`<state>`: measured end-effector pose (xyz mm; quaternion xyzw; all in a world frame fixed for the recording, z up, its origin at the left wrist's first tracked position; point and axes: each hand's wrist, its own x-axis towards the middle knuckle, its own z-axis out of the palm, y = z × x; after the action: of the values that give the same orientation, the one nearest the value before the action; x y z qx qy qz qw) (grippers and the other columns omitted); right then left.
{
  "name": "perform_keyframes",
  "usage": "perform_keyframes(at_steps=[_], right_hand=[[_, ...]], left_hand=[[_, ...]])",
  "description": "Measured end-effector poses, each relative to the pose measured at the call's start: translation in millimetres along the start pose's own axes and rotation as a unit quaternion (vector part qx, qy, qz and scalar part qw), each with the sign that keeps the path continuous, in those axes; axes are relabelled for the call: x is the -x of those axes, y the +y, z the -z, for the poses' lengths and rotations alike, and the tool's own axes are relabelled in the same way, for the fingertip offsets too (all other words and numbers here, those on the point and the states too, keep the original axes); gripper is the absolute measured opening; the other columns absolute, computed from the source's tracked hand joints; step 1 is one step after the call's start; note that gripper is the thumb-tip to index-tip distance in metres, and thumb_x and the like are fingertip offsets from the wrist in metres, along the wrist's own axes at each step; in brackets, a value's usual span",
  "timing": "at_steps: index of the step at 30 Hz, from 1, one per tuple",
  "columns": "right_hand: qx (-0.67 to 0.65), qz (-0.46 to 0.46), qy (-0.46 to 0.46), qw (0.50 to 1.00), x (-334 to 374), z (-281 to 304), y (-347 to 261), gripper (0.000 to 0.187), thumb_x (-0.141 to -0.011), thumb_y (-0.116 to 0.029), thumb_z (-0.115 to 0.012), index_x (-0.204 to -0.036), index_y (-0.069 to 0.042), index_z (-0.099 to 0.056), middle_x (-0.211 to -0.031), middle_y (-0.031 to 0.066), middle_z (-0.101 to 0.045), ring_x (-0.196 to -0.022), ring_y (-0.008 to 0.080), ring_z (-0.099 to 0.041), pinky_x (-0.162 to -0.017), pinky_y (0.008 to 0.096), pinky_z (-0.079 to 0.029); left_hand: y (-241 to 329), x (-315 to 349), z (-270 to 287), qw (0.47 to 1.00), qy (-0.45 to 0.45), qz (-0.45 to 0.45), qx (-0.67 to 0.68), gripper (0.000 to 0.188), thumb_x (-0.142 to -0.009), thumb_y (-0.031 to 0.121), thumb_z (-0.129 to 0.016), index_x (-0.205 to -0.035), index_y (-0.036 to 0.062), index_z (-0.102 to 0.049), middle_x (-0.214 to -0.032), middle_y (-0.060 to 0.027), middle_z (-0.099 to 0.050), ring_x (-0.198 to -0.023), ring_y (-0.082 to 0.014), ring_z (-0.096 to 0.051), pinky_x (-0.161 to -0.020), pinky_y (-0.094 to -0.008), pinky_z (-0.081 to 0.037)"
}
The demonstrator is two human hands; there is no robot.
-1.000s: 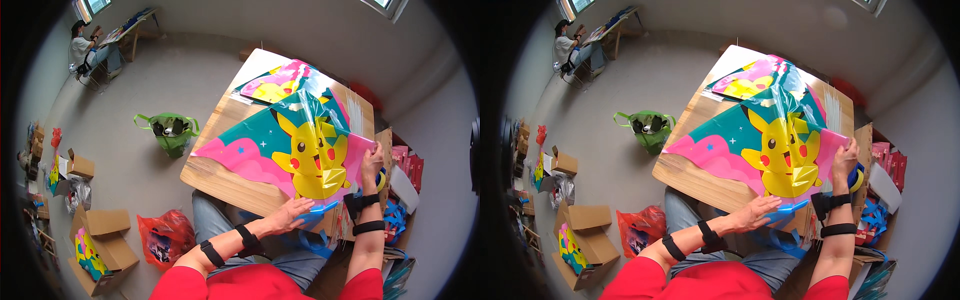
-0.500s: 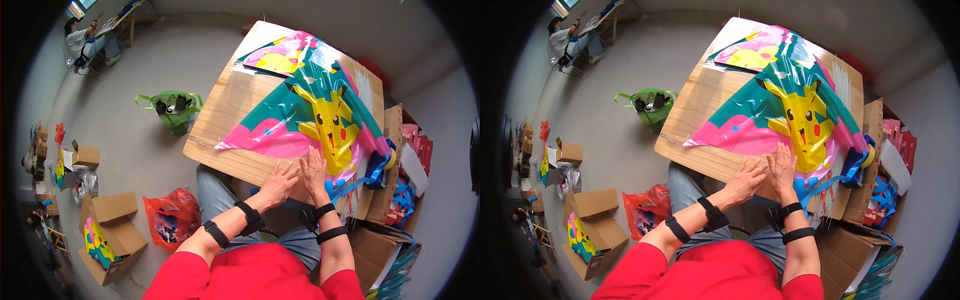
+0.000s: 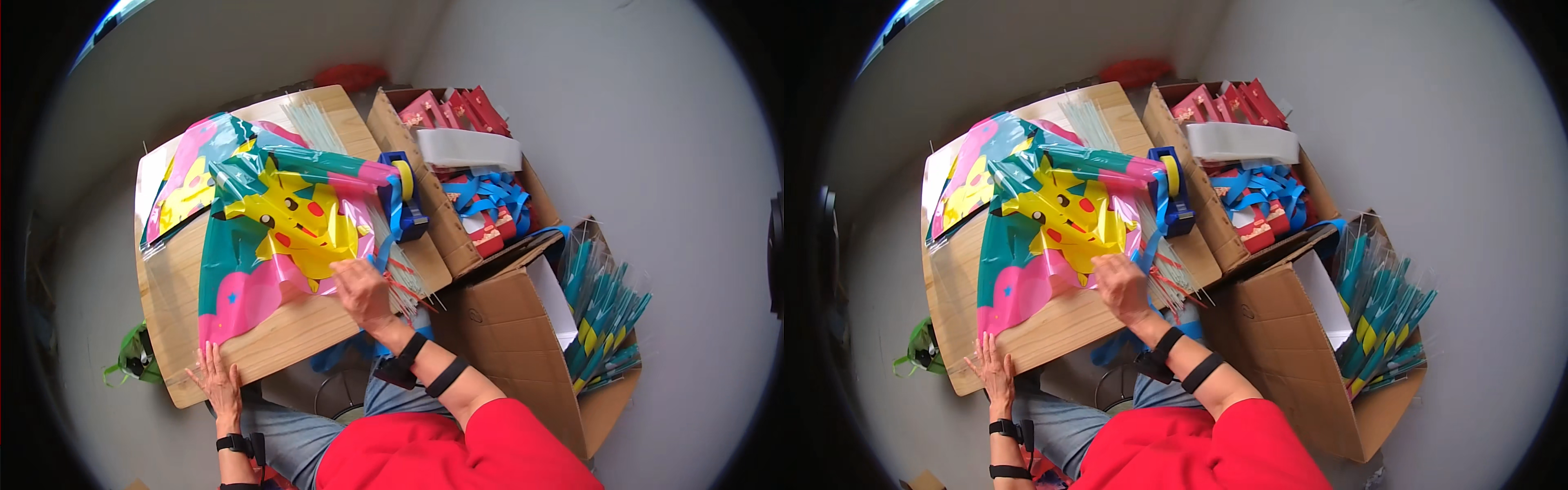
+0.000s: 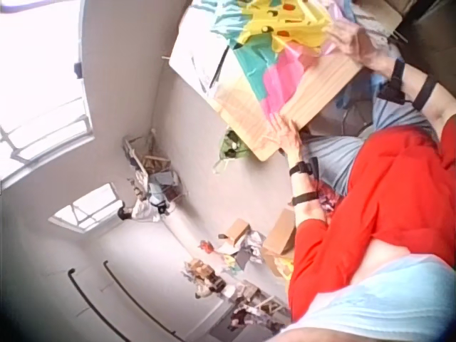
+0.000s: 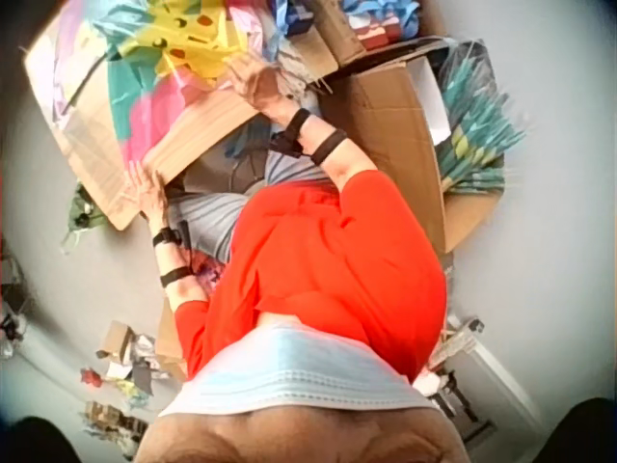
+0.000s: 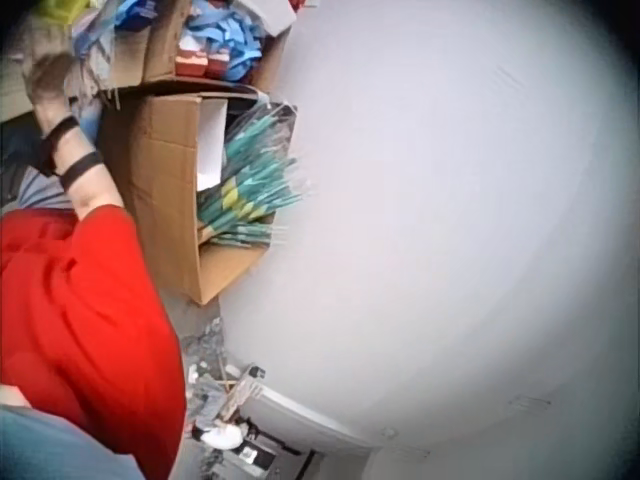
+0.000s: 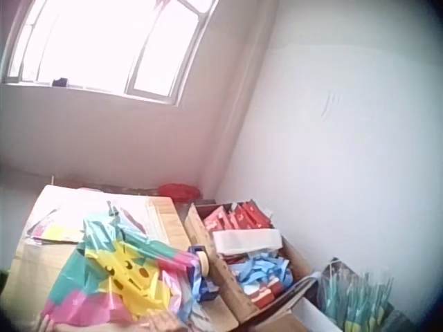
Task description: The person assembles a Pikachu-themed kite by attaching blue ribbons to the kite's frame using a tape dispenser. They repeatedly cut tape and secure the ribbons to the kite's structure on a wooden table.
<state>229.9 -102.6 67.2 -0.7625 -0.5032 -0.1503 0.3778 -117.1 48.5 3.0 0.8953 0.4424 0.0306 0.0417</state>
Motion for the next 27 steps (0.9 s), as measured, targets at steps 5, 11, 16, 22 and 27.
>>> perform_keyframes(at_steps=[5, 11, 16, 22, 27], right_hand=[[0.218, -0.16, 0.149, 0.951, -43.1, 108.6, 138.4, 0.013, -0.09, -0.005, -0.055, -0.099, -0.004, -0.064, -0.097, 0.0131, -0.061, -0.092, 0.0313, -0.059, -0.081, 0.0413, -0.049], [0.523, -0.196, -0.092, 0.825, -47.0, 134.9, 241.9, 0.019, -0.091, -0.018, -0.052, -0.09, -0.004, -0.065, -0.105, 0.01, -0.057, -0.099, 0.0271, -0.055, -0.086, 0.0403, -0.046], [0.536, -0.121, -0.089, 0.831, -39.6, 135.7, 260.6, 0.017, -0.089, -0.017, -0.054, -0.089, -0.006, -0.066, -0.099, 0.0077, -0.061, -0.099, 0.0247, -0.056, -0.084, 0.04, -0.045], [0.561, -0.136, -0.166, 0.799, -38.8, 132.9, 260.0, 0.013, -0.088, -0.015, -0.055, -0.09, -0.007, -0.065, -0.081, 0.0081, -0.069, -0.089, 0.0248, -0.061, -0.081, 0.0409, -0.045], [0.486, -0.209, -0.101, 0.842, -45.2, 132.2, 260.0, 0.01, -0.091, -0.016, -0.053, -0.091, -0.01, -0.062, -0.082, 0.0094, -0.069, -0.089, 0.0256, -0.066, -0.08, 0.0421, -0.047]], left_hand=[[15.4, 5.1, 8.2, 0.998, 0.053, -0.006, -0.018, 0.064, -0.09, 0.017, -0.061, -0.148, 0.0137, -0.037, -0.161, -0.0052, -0.022, -0.149, -0.0277, -0.017, -0.119, -0.0574, -0.001], [56.7, 31.2, 23.7, 0.996, -0.004, -0.061, 0.061, 0.059, -0.087, 0.015, -0.064, -0.143, 0.013, -0.044, -0.16, -0.0075, -0.025, -0.148, -0.0296, -0.019, -0.119, -0.0563, -0.004], [65.4, 50.2, 33.4, 0.996, -0.02, -0.05, 0.072, 0.06, -0.085, 0.012, -0.065, -0.141, 0.01, -0.045, -0.159, -0.0087, -0.025, -0.147, -0.0305, -0.022, -0.119, -0.0568, -0.007], [69.2, 63.4, 39.0, 0.989, -0.082, -0.042, 0.115, 0.062, -0.083, 0.009, -0.065, -0.142, 0.0108, -0.044, -0.159, -0.0088, -0.025, -0.147, -0.0292, -0.023, -0.117, -0.0573, -0.013], [77.2, 66.6, 38.9, 0.985, -0.068, -0.05, 0.148, 0.065, -0.082, 0.005, -0.066, -0.142, 0.0105, -0.044, -0.158, -0.0098, -0.026, -0.146, -0.0296, -0.024, -0.117, -0.0572, -0.017]])
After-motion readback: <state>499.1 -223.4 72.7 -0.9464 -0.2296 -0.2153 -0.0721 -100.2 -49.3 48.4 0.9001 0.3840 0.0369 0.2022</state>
